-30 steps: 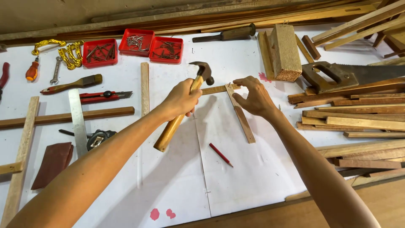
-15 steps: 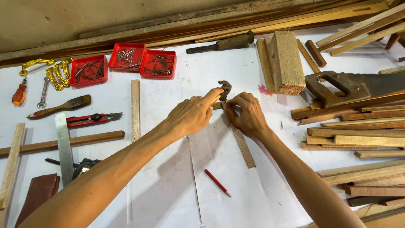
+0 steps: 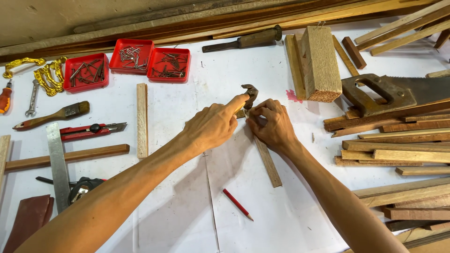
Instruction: The person assembles small rectangular frames from thin wooden strips on a workbench. They align strips, measure with a ruler, mark with a pencil, take nails from red boxes, and hammer the strips together, building several frame structures one after another.
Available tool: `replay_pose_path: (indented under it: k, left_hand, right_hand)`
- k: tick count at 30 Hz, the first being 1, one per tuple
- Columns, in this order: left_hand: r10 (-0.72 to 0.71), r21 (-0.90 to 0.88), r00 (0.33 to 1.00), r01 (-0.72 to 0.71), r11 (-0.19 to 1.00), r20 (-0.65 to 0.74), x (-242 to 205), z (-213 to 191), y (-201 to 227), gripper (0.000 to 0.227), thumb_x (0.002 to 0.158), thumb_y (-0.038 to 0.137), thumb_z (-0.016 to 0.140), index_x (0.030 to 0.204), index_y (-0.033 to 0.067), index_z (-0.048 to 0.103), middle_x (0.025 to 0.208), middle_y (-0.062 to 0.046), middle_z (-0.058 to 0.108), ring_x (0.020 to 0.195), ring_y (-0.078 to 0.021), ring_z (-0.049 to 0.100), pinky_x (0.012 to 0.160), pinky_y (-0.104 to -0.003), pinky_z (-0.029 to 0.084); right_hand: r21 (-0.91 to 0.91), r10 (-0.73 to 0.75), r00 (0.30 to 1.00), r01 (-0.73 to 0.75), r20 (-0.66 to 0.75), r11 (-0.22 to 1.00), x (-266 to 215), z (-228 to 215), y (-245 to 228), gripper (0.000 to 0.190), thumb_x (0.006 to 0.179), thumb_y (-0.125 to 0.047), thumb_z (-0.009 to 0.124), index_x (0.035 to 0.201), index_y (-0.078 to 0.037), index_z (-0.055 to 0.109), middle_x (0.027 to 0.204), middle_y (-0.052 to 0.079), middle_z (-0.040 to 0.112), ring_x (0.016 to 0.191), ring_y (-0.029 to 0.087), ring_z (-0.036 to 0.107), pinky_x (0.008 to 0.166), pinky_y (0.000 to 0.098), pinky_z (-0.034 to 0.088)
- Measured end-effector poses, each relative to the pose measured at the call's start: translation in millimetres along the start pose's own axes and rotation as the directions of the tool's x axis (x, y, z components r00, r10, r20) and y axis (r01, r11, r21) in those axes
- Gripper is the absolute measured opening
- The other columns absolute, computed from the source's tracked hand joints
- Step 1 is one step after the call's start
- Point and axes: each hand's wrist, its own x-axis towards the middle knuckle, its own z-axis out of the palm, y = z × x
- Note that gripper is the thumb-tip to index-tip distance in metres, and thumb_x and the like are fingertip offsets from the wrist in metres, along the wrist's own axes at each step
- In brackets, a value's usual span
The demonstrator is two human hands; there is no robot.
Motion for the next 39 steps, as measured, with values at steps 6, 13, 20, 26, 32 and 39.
replay_pose_path:
  k: [6, 13, 20, 26, 32, 39]
  left_hand:
    - [0.192, 0.058, 0.956, -0.184, 0.981, -0.222, -0.3, 4.6, -5.6, 0.054, 0.100, 0.016, 0.054, 0.150, 0.0284, 0.039, 0.073, -0.009, 0.067, 0.057, -0.0260, 0.068, 0.044, -0.042, 0.054]
    - [0.131, 0.024, 0.984, -0.129, 0.991, -0.120, 2.2, 22.8, -17.8, 0.056, 0.098, 0.015, 0.054, 0.150, 0.0265, 0.038, 0.068, -0.008, 0.067, 0.052, -0.0224, 0.067, 0.038, -0.040, 0.052]
    - [0.123, 0.020, 0.975, -0.121, 0.992, -0.184, -6.2, 12.2, -22.0, 0.056, 0.097, 0.019, 0.056, 0.150, 0.0159, 0.038, 0.070, -0.008, 0.067, 0.047, -0.0226, 0.064, 0.036, -0.036, 0.049]
    - [0.161, 0.187, 0.979, -0.137, 0.973, -0.124, -33.0, 38.6, -59.1, 0.033, 0.085, 0.023, 0.067, 0.117, 0.0122, 0.067, 0.083, -0.005, 0.068, 0.058, -0.0187, 0.064, 0.051, -0.036, 0.055]
    - [0.180, 0.204, 0.978, -0.156, 0.967, -0.109, -49.7, 63.2, -72.1, 0.036, 0.081, 0.017, 0.066, 0.117, 0.0105, 0.068, 0.090, -0.005, 0.065, 0.071, -0.0180, 0.065, 0.058, -0.035, 0.057]
    - [0.139, 0.134, 0.985, -0.125, 0.983, -0.106, -28.7, 47.7, -66.5, 0.020, 0.094, 0.026, 0.064, 0.097, 0.0090, 0.075, 0.086, -0.007, 0.064, 0.081, -0.0217, 0.062, 0.077, -0.041, 0.054]
  right_hand:
    - [0.008, 0.017, 0.999, -0.017, 0.032, 1.000, 0.0, -2.6, 0.4, 0.025, 0.080, -0.015, 0.085, 0.093, 0.003, 0.074, 0.101, 0.012, 0.069, 0.093, 0.030, 0.061, 0.082, 0.0433, 0.052]
    - [-0.025, 0.024, 0.999, -0.023, 0.023, 0.999, -0.9, -0.7, 0.0, 0.024, 0.081, -0.015, 0.083, 0.097, 0.002, 0.077, 0.101, 0.012, 0.070, 0.094, 0.029, 0.061, 0.082, 0.0428, 0.053]
    - [0.017, 0.061, 0.997, -0.062, 0.045, 0.998, 0.6, -5.3, -6.7, 0.023, 0.084, -0.014, 0.083, 0.096, 0.005, 0.075, 0.102, 0.014, 0.069, 0.095, 0.029, 0.063, 0.080, 0.0417, 0.056]
    - [0.104, 0.158, 0.982, -0.168, 0.099, 0.980, -0.1, -0.3, -4.8, 0.021, 0.086, -0.012, 0.077, 0.102, 0.003, 0.075, 0.111, 0.014, 0.066, 0.105, 0.025, 0.063, 0.084, 0.0311, 0.060]
    - [-0.012, 0.132, 0.988, -0.131, 0.077, 0.991, -0.3, -1.8, -8.4, 0.022, 0.085, -0.013, 0.081, 0.100, 0.003, 0.076, 0.107, 0.013, 0.068, 0.103, 0.026, 0.060, 0.085, 0.0326, 0.061]
    - [-0.055, 0.170, 0.981, -0.165, 0.092, 0.985, 4.0, -6.4, -13.5, 0.024, 0.084, -0.016, 0.080, 0.101, 0.001, 0.077, 0.102, 0.013, 0.069, 0.099, 0.029, 0.060, 0.087, 0.0416, 0.052]
